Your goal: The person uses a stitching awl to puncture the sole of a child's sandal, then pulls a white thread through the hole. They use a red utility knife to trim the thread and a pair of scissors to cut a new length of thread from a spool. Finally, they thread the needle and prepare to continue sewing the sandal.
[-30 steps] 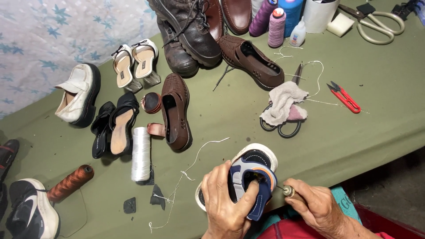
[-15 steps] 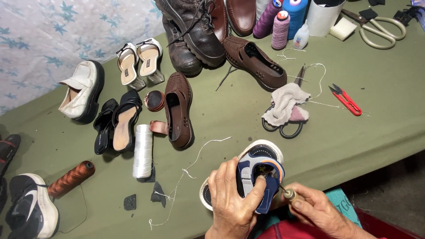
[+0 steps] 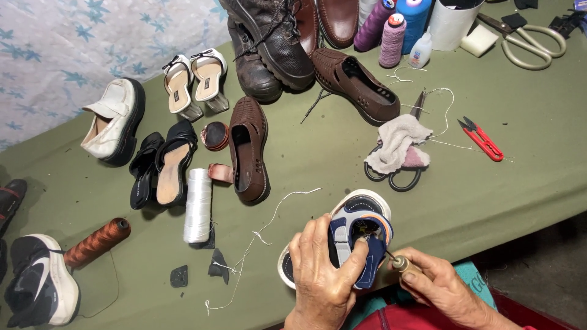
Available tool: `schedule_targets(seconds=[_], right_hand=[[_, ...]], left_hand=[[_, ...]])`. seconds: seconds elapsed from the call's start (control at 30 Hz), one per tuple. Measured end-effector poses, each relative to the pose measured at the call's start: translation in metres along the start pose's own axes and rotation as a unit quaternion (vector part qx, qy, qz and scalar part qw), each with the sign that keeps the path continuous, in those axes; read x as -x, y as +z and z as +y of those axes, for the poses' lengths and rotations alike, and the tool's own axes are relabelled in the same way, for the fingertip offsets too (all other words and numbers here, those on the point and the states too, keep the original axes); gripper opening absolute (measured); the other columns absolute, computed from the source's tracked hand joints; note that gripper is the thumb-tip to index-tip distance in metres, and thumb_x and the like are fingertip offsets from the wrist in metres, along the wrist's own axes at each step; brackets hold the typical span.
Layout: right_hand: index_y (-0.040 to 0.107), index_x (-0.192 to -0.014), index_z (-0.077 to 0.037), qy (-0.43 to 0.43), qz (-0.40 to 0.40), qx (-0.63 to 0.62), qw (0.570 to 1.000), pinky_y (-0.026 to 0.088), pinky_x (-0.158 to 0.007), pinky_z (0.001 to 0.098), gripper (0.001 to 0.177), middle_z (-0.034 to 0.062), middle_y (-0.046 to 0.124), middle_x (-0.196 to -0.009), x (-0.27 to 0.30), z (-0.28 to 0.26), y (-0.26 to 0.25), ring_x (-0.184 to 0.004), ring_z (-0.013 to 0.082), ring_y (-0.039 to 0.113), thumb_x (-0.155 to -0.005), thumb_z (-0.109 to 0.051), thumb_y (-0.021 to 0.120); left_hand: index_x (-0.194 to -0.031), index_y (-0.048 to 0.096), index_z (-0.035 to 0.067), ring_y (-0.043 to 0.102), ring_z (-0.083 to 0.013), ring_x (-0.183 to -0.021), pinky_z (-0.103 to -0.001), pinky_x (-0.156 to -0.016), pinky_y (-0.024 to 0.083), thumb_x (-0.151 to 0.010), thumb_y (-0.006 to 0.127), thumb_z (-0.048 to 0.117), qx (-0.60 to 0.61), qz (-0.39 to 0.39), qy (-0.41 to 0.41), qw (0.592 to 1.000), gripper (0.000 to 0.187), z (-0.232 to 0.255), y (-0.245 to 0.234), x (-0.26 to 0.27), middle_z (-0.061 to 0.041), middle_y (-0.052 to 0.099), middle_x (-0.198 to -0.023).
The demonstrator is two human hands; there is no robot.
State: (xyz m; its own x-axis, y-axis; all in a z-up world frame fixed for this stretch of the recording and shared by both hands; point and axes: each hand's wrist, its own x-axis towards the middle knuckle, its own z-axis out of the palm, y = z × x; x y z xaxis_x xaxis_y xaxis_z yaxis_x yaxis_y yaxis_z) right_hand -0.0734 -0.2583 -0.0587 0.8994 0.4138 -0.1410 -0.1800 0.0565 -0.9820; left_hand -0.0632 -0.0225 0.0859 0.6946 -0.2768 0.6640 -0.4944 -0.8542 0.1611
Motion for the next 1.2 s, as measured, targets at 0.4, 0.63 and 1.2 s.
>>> schedule_targets(seconds=[0.4,0.63,1.2], right_hand=[[0.068,-0.101,0.007,0.278,-0.034,-0.189,0.941,0.015,-0.034,0.0243,0.034,0.0034,0.035,-0.063,-0.014,-0.023,-0.018,-0.043,0.0078,0.024,-0.104,-0.026,0.057],[0.057,-0.115,-0.023,-0.087,0.099,0.534,0.835,0.052,-0.051,0.0364,0.021,-0.0052,0.068,-0.071,-0.008,0.013,-0.012,-0.057,0.0196,0.069,-0.098,-0.035,0.056],[0.049,-0.075,-0.005,0.043,0.174,-0.055,0.982,0.031,-0.040,0.0307,0.030,0.0051,0.039,-0.053,-0.053,-0.046,-0.012,-0.043,0.0152,0.037,-0.098,-0.019,0.063]], left_hand=[[-0.092,0.056,0.007,0.059,-0.0457,-0.107,-0.050,-0.078,0.041,-0.064,0.066,0.002,-0.033,-0.029,-0.055,0.998,0.030,-0.014,0.066,0.036,-0.034,0.058,-0.125],[-0.098,0.060,0.007,0.062,-0.0413,-0.103,-0.047,-0.079,0.042,-0.101,0.059,0.047,-0.023,0.014,-0.105,0.994,0.040,-0.012,0.066,0.024,-0.027,0.063,-0.120],[-0.099,0.059,0.006,0.065,-0.0438,-0.107,-0.050,-0.081,0.043,-0.088,0.054,0.009,-0.110,0.021,-0.037,0.993,0.013,-0.029,0.044,0.016,-0.031,0.064,-0.122]])
